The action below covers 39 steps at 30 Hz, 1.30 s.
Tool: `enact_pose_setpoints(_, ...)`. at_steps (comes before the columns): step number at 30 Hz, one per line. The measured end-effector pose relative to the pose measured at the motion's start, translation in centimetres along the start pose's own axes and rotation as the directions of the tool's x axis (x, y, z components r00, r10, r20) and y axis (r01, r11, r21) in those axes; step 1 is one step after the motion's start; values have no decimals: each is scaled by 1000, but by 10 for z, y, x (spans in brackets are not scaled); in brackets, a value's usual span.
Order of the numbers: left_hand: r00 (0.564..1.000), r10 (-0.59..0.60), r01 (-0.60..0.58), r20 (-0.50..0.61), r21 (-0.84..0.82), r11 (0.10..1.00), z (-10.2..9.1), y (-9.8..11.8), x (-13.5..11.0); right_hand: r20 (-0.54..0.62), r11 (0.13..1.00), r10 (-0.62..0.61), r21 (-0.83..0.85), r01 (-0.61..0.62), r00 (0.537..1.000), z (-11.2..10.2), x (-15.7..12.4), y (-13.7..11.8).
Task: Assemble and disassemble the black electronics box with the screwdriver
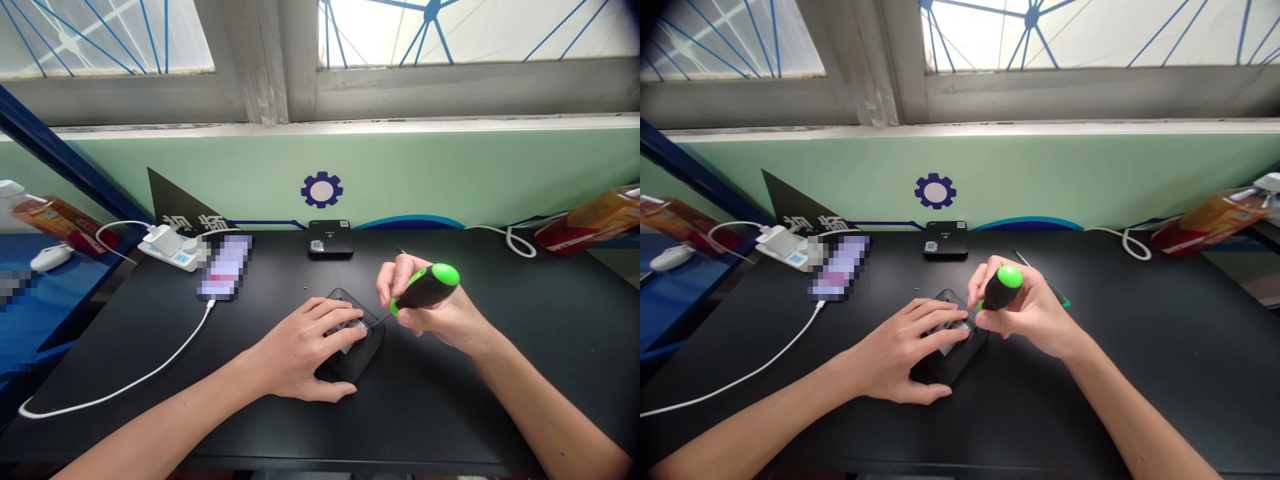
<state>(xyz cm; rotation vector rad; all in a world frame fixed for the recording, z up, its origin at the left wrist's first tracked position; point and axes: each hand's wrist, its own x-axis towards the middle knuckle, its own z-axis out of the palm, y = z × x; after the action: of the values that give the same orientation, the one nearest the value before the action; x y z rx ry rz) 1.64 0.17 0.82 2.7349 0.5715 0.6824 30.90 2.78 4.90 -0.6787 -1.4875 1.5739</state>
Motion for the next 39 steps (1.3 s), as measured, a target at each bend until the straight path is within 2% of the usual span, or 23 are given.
enact_pose_setpoints(4, 1000, -4, 4, 5, -6, 1000, 0, 0, 0, -17, 993, -50, -107, 48, 999, 1, 2, -3)
enact_pose_setpoints(10, 1000, 2, -2, 11, 2, 1000, 0, -1, -1, -37, 986, -83, -147, 77, 996, 2, 2, -5)
enact_pose_setpoints(15, 1000, -5, 5, 15, -2, 1000, -1, 0, -1, 1, 999, -26, -26, 26, 1000, 0, 1, -2)
enact_pose_setpoints(20, 1000, 1, -1, 6, 5, 1000, -1, 0, -1, 60, 998, -33, 57, 29, 998, 0, 1, 0)
enact_pose_setpoints(25, 1000, 5, -5, 13, 15, 1000, -1, -1, -1, 15, 998, 14, 58, -14, 1000, 2, 0, 1)
enact_pose_setpoints(30, 1000, 5, -5, 9, 12, 1000, -1, -1, 0, -6, 995, 6, 102, -6, 1000, 4, 0, 2)
enact_pose_setpoints(36, 1000, 6, -6, 10, 15, 1000, -1, -1, 0, -13, 996, -58, -72, 57, 998, 2, 1, -2)
enact_pose_setpoints(39, 1000, 3, -3, 14, 14, 1000, -1, -1, 0, 5, 996, -56, -74, 56, 998, 1, 1, -2)
